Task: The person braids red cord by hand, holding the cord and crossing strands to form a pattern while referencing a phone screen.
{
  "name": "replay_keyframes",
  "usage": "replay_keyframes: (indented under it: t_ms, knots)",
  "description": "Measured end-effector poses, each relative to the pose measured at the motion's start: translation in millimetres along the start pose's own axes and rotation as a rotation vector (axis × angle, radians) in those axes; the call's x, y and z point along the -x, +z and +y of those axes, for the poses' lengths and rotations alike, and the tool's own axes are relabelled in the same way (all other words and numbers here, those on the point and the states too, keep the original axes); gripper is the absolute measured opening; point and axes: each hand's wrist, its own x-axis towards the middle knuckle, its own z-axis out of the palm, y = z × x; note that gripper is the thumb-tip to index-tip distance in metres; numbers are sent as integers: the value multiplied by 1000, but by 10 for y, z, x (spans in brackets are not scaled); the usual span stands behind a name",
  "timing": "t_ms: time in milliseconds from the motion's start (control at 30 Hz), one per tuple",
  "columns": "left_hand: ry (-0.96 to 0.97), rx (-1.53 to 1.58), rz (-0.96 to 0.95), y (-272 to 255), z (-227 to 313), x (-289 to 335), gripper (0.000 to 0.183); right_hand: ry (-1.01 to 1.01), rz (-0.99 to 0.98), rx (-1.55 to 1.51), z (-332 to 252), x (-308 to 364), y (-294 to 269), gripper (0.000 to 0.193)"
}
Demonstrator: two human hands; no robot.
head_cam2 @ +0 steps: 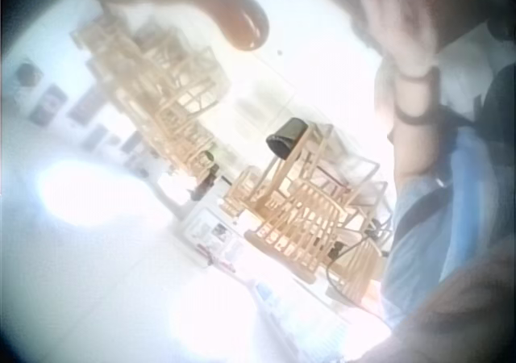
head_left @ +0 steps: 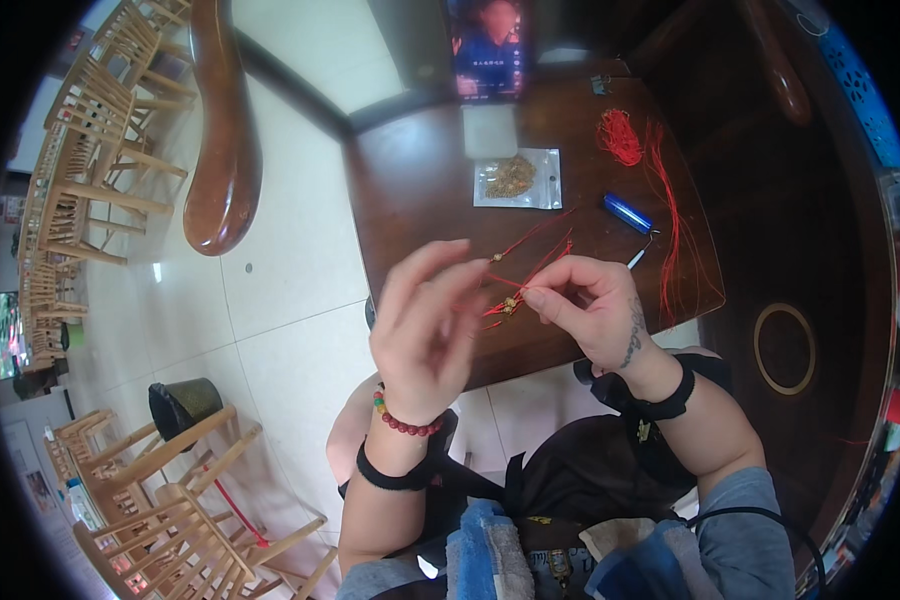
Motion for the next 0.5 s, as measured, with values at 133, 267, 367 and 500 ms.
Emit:
replay_keyframes:
  t_ms: [133,267,367,500]
  knots:
    - [285,-197,-122,88,-115,11,30,-3,-28,67,-38,9,24,7]
    - [186,-199,-205,58,-114,71,25,-48,-34,181,-21,-3,9,6]
    - [14,-182,-209,54,-93,87,21,-75,-5,193,-19,-12,28,5]
    - [9,-181,-301,68,-153,111,18,-204,-18,355,-3,-31,6,7]
